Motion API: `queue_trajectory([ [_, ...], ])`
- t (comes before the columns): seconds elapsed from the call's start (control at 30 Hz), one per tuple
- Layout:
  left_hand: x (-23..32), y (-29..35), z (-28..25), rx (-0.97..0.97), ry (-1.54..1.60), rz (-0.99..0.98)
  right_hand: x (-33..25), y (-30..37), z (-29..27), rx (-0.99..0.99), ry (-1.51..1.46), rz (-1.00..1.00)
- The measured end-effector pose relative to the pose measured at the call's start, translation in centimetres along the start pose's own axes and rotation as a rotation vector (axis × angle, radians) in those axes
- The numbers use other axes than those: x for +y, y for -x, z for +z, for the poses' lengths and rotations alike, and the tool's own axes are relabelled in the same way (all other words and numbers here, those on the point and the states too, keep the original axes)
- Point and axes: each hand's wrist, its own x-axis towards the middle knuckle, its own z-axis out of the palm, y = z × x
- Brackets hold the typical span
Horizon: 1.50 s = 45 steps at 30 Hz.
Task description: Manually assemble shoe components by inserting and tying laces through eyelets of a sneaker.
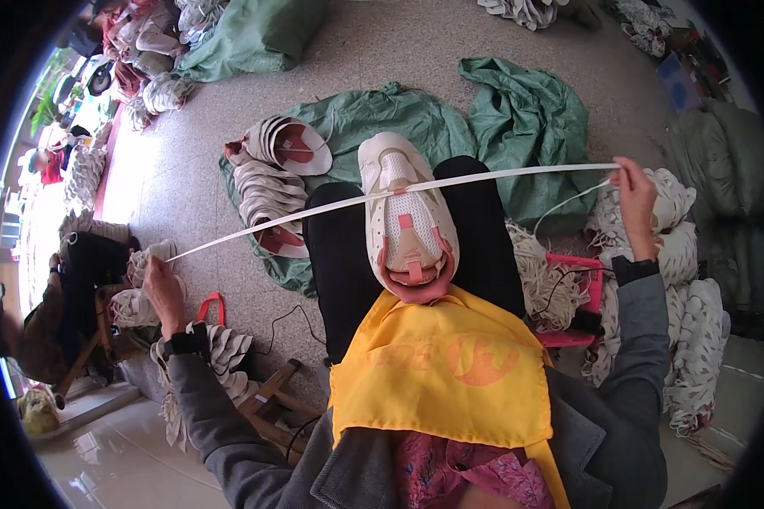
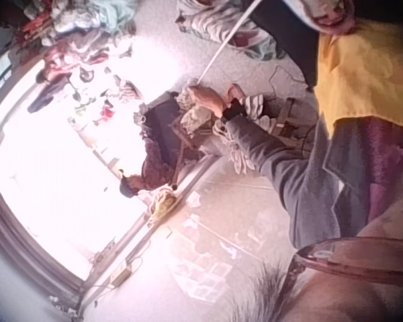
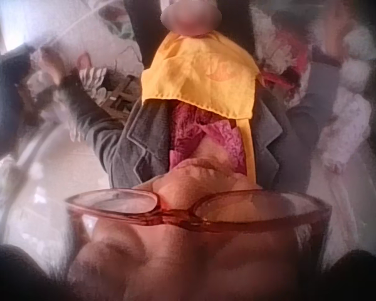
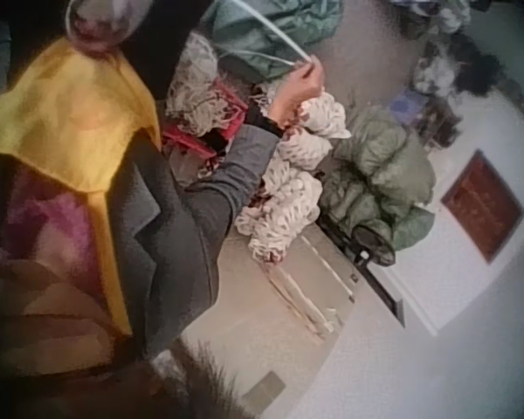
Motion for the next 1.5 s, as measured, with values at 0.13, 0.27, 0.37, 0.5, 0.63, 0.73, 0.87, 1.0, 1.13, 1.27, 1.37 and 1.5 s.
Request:
queue_trajectory([
  [0.13, -7.9, -0.3, -2.2, 0.029, -0.153, -0.093, 5.5, 1.8, 1.3, -0.158, 0.009, 0.077],
  [0.27, -13.7, 1.1, -4.0, 0.11, -0.217, -0.163, 10.5, 2.0, -0.7, -0.2, -0.061, 0.192],
  [0.37, -18.6, 1.8, -5.4, 0.057, -0.287, -0.249, 14.4, 2.0, -2.5, -0.243, -0.113, 0.3],
  [0.5, -18.8, 3.8, -3.6, 0.001, -0.265, -0.271, 15.1, 1.4, -6.4, -0.266, -0.075, 0.479],
  [0.63, -20.8, 4.0, -3.2, -0.032, -0.239, -0.24, 13.9, 2.3, -3.7, -0.363, -0.289, 0.488],
  [0.73, -18.6, 6.2, -1.6, -0.015, -0.218, -0.29, 4.3, 2.1, 2.5, -0.496, -0.423, 0.373],
  [0.87, -18.2, 6.4, -2.1, -0.009, -0.208, -0.256, -11.4, 3.0, 9.7, -0.561, -0.556, 0.109],
  [1.0, -16.4, 6.2, -2.4, -0.039, -0.152, -0.276, -20.1, 3.2, 12.5, -0.48, -0.387, -0.276],
  [1.13, -15.5, 7.0, -2.6, -0.008, -0.115, -0.263, -19.6, 2.4, 13.2, -0.4, -0.44, -0.382],
  [1.27, -16.2, 8.2, -2.5, -0.036, -0.118, -0.292, -16.8, 2.3, 9.9, -0.565, -0.397, -0.128],
  [1.37, -16.9, 8.3, -2.0, -0.017, -0.117, -0.287, -11.6, 3.0, 8.0, -0.595, -0.386, 0.099],
  [1.5, -16.1, 8.3, -1.0, -0.03, -0.112, -0.294, -2.9, 4.3, 4.5, -0.515, -0.274, 0.207],
])
